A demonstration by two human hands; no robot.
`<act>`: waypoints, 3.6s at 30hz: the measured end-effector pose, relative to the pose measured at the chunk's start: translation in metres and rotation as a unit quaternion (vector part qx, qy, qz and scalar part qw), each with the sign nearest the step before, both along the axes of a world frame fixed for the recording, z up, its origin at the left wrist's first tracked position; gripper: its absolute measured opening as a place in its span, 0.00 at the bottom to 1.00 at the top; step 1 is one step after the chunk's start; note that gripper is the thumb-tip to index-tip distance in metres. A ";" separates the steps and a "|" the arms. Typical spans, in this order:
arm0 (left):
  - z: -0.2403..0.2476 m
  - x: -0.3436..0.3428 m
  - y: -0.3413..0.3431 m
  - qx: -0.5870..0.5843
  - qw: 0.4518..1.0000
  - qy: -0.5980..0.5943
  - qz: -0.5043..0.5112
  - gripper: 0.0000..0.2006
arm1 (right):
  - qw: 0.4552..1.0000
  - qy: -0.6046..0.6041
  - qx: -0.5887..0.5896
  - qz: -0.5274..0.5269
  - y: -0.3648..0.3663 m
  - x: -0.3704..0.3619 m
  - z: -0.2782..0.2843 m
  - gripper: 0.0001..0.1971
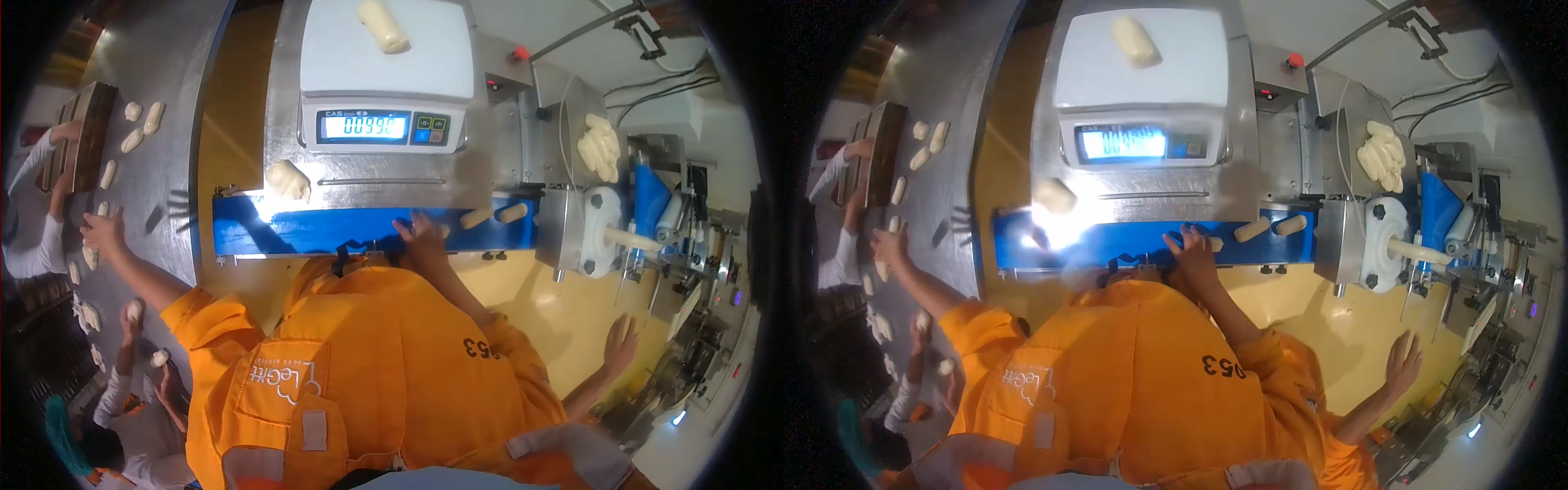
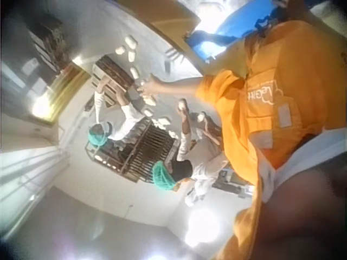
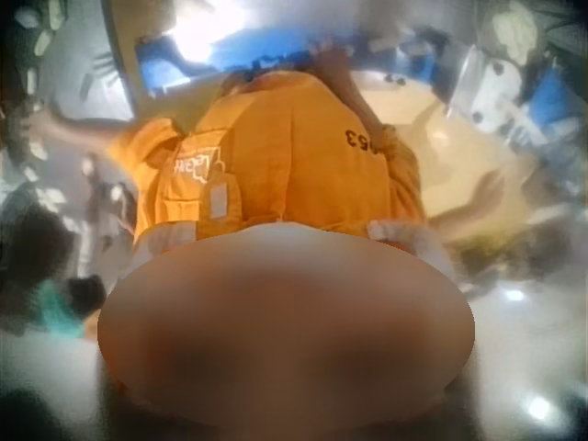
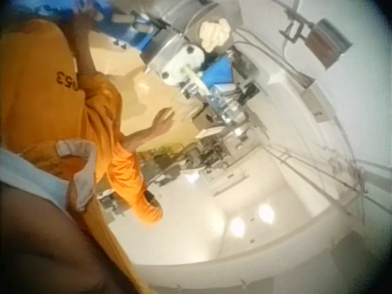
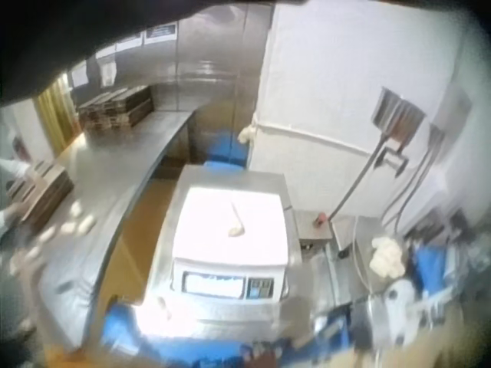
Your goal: The person repeatedly picks up small pieces of dough from a metal table, places them on a digital scale to check their weight, and then moves them onto a blue conveyor belt. This process is repeated continuously for numerous dough pieces.
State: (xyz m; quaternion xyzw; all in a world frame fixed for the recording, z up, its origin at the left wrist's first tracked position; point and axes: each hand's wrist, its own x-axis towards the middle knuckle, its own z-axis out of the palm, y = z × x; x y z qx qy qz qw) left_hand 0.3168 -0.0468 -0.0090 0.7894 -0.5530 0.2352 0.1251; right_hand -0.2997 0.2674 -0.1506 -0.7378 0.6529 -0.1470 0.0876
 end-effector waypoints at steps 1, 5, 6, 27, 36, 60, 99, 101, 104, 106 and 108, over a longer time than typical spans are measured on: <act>-0.001 -0.020 -0.002 -0.006 0.993 -0.068 0.095 0.35 | 0.998 0.042 -0.035 0.009 0.000 -0.008 -0.017 0.19; 0.042 -0.211 -0.018 -0.056 0.948 0.104 -0.297 0.35 | 0.988 0.052 0.142 0.011 -0.002 -0.020 -0.036 0.18; 0.053 -0.255 -0.013 -0.067 0.918 0.139 -0.364 0.32 | 0.982 0.051 0.181 0.016 -0.009 -0.019 -0.023 0.18; 0.107 -0.481 -0.052 0.217 0.657 0.209 -0.691 0.20 | 0.958 -0.202 -0.100 -0.177 -0.063 -0.051 0.279 0.10; 0.002 -0.125 -0.005 0.061 0.460 0.832 -0.303 0.23 | 0.925 -0.173 -0.338 -0.028 -0.113 -0.006 0.213 0.17; 0.083 -0.495 -0.046 0.199 0.723 -0.094 -0.655 0.22 | 0.950 -0.263 0.078 -0.148 -0.006 -0.076 0.187 0.17; -0.074 -0.357 0.124 0.165 0.249 0.924 -0.239 0.11 | 0.859 -0.370 0.185 0.301 -0.116 0.067 0.149 0.09; -0.065 -0.359 0.121 0.169 0.290 0.910 -0.242 0.12 | 0.806 -0.461 0.231 0.290 -0.103 0.053 0.182 0.10; -0.057 -0.348 0.120 0.230 0.311 0.904 -0.184 0.13 | 0.812 -0.527 0.209 0.137 -0.102 0.039 0.205 0.09; -0.064 -0.341 0.124 0.214 0.133 0.953 -0.168 0.15 | 0.758 -0.627 0.180 0.008 -0.108 0.041 0.209 0.08; -0.031 -0.350 0.132 0.177 0.078 0.968 -0.163 0.17 | 0.764 -0.633 0.121 -0.009 -0.118 0.064 0.220 0.08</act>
